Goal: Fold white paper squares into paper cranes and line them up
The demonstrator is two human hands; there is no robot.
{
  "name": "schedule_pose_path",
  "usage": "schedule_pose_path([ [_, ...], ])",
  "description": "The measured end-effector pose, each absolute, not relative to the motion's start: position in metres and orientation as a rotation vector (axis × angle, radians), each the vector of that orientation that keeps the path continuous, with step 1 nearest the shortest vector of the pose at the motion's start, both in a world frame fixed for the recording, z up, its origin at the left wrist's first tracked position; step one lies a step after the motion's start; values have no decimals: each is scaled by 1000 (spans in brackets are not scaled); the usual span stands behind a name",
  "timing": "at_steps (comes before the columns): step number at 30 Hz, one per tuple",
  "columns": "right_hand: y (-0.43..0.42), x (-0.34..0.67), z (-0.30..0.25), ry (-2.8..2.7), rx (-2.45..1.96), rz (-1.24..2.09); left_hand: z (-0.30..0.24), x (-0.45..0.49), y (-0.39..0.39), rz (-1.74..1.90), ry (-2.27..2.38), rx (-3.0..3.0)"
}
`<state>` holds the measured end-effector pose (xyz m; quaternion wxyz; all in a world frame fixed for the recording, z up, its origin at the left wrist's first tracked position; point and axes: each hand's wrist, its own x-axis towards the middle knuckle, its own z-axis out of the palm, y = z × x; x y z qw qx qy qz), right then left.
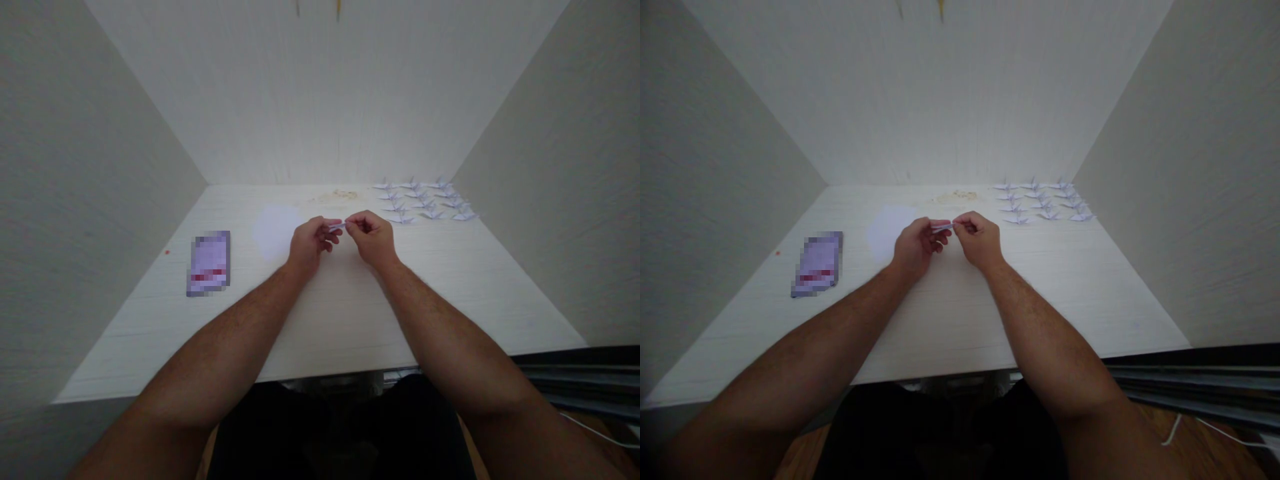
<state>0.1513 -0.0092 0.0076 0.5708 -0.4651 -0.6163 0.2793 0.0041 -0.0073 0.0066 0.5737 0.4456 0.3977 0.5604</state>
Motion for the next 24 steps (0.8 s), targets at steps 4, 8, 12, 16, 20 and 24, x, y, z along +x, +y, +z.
schedule_pose_path([
  [4, -10, 147, 7, -1439, -1061, 740, 3, 4, -6, 1381, 1019, 1097],
  [8, -8, 146, 5, -1379, -1123, 787, -1, 4, -4, 1403, 1019, 1079],
  [12, -7, 148, 4, -1463, -1168, 763, 1, 4, -6, 1389, 1028, 1075],
  [16, -6, 149, 3, -1481, -1178, 709, 4, 6, -10, 1355, 1026, 1143],
  [20, -4, 150, 1, -1508, -1182, 687, 4, 4, -9, 1346, 1102, 1280],
  [24, -5, 150, 1, -1531, -1190, 678, 4, 1, -7, 1300, 1188, 1377],
])
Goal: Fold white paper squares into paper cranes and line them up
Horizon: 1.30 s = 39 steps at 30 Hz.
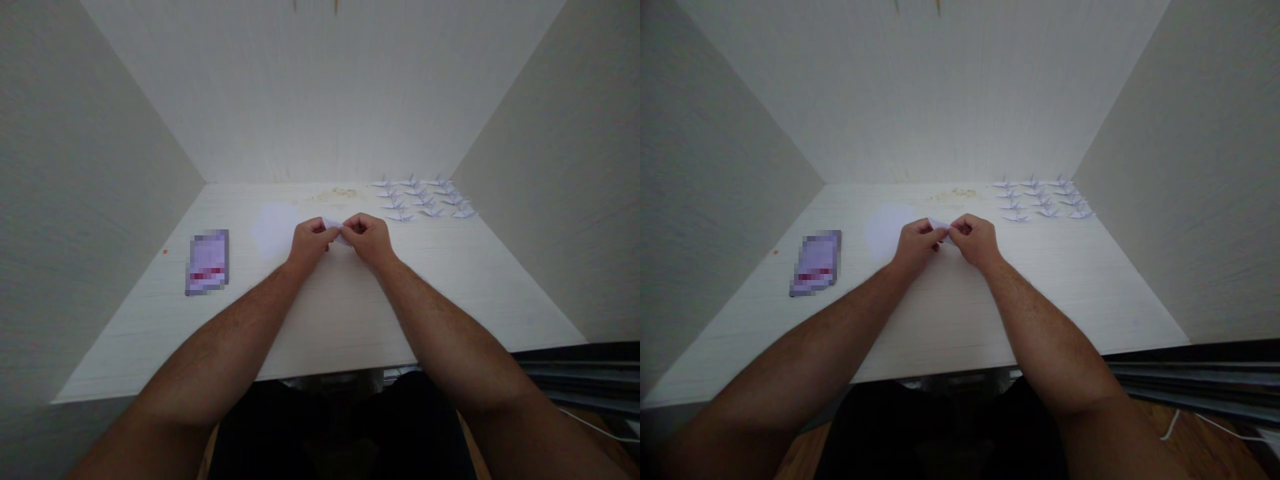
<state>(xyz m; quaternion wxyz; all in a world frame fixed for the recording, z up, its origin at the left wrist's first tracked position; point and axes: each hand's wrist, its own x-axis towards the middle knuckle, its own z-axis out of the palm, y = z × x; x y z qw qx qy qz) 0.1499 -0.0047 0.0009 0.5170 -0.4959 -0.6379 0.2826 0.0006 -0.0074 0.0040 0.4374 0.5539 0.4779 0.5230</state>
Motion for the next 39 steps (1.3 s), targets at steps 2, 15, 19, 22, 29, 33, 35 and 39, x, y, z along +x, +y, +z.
schedule_pose_path([
  [2, -6, 150, 1, -1543, -1182, 658, 5, 0, -8, 1265, 1213, 1386],
  [15, -4, 156, -1, -1783, -1084, 243, 5, 1, -8, 1247, 1293, 1404],
  [19, -5, 157, -1, -1847, -1054, 162, 6, 2, -9, 1262, 1285, 1385],
  [22, -6, 157, -1, -1887, -1028, 115, 7, 2, -9, 1282, 1282, 1361],
  [29, -7, 156, 1, -1904, -939, 69, 5, 3, -7, 1342, 1174, 1192],
  [33, -7, 156, 0, -1899, -939, 109, 8, 4, -8, 1374, 1119, 1088],
  [35, -6, 156, -1, -1886, -911, 119, 9, 4, -8, 1377, 1105, 1056],
  [39, -5, 156, -1, -1877, -896, 117, 9, 4, -9, 1363, 1095, 1051],
])
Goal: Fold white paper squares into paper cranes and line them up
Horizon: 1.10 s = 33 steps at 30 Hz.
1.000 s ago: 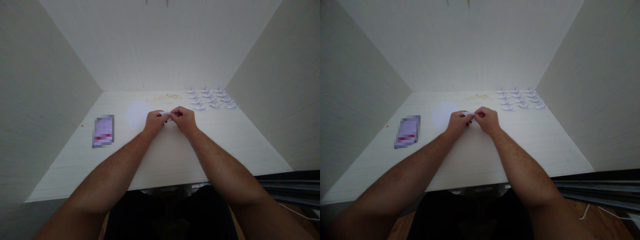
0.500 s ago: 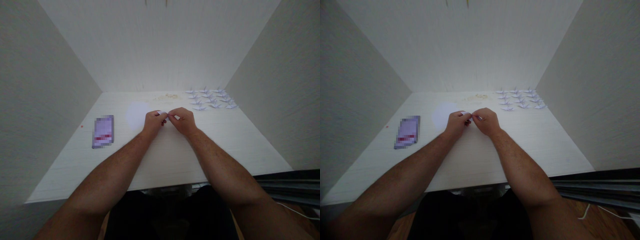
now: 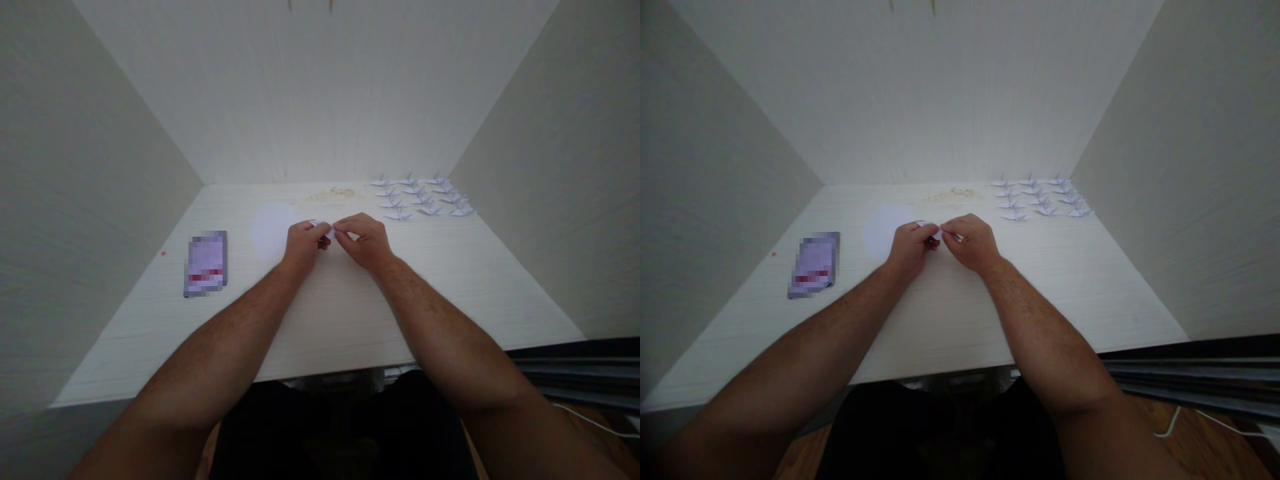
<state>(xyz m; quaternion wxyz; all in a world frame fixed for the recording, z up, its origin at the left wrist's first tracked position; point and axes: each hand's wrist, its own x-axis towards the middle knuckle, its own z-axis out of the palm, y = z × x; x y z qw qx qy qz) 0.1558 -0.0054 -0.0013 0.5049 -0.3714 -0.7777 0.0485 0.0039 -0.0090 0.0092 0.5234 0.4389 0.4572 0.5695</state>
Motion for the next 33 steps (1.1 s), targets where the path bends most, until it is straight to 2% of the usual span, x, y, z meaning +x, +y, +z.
schedule_pose_path([
  [9, -10, 153, 3, -1866, -997, 236, 6, 1, -7, 1318, 1149, 1119],
  [20, -8, 148, 6, -1485, -1087, 757, 4, 1, -6, 1315, 1159, 1105],
  [33, -10, 145, 7, -1454, -1151, 760, 7, -1, -10, 1278, 1323, 1346],
])
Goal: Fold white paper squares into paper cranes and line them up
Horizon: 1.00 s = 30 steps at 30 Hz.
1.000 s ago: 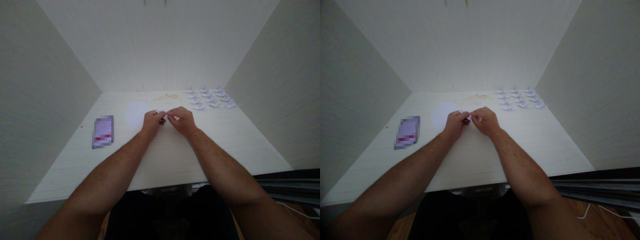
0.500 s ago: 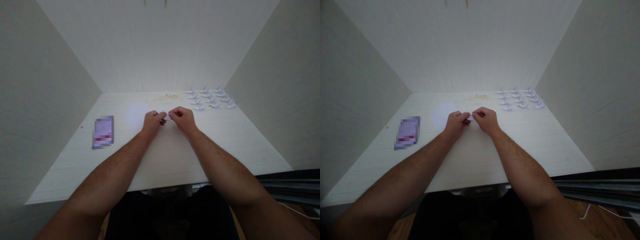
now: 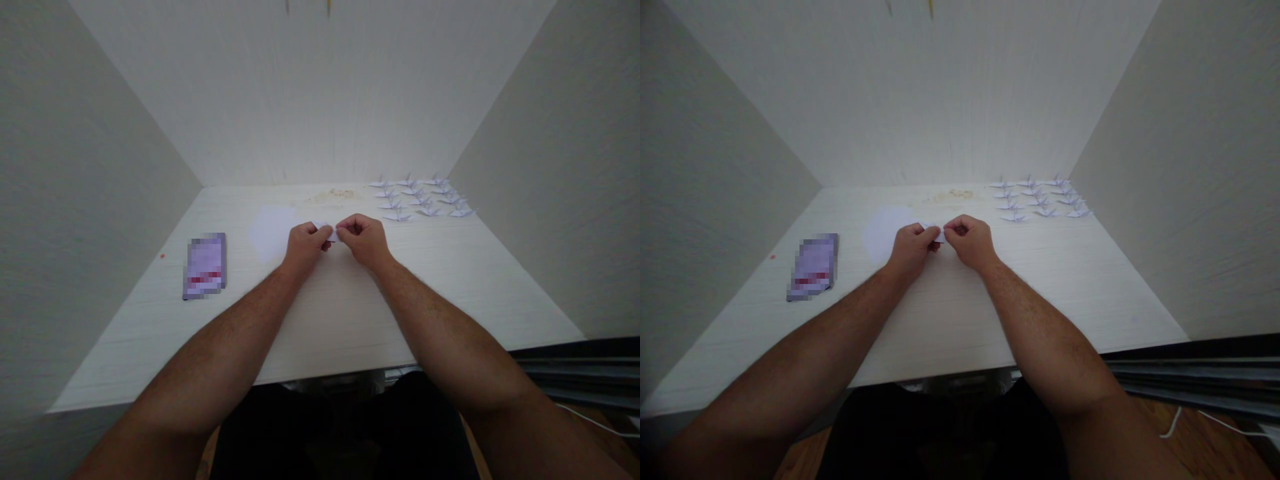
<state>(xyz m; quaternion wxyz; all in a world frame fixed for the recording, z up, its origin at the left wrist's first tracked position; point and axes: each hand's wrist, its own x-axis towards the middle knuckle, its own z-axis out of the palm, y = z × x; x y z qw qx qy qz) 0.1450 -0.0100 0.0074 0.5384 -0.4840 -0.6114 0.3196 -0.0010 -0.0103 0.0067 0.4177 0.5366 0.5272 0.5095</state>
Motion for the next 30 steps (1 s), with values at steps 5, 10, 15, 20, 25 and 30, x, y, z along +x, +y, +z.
schedule_pose_path([
  [5, -9, 145, 6, -1453, -1146, 762, 6, -2, -10, 1270, 1346, 1390],
  [10, -6, 145, 6, -1363, -1139, 823, 8, -1, -12, 1277, 1295, 1460],
  [15, -5, 145, 5, -1371, -1159, 852, 13, 1, -15, 1307, 1283, 1520],
  [20, -8, 144, 6, -1426, -1154, 791, 12, 1, -14, 1321, 1278, 1494],
  [25, -11, 143, 10, -1465, -1171, 756, 12, 0, -15, 1335, 1266, 1494],
  [30, -13, 142, 12, -1485, -1195, 740, 14, 2, -18, 1334, 1314, 1509],
])
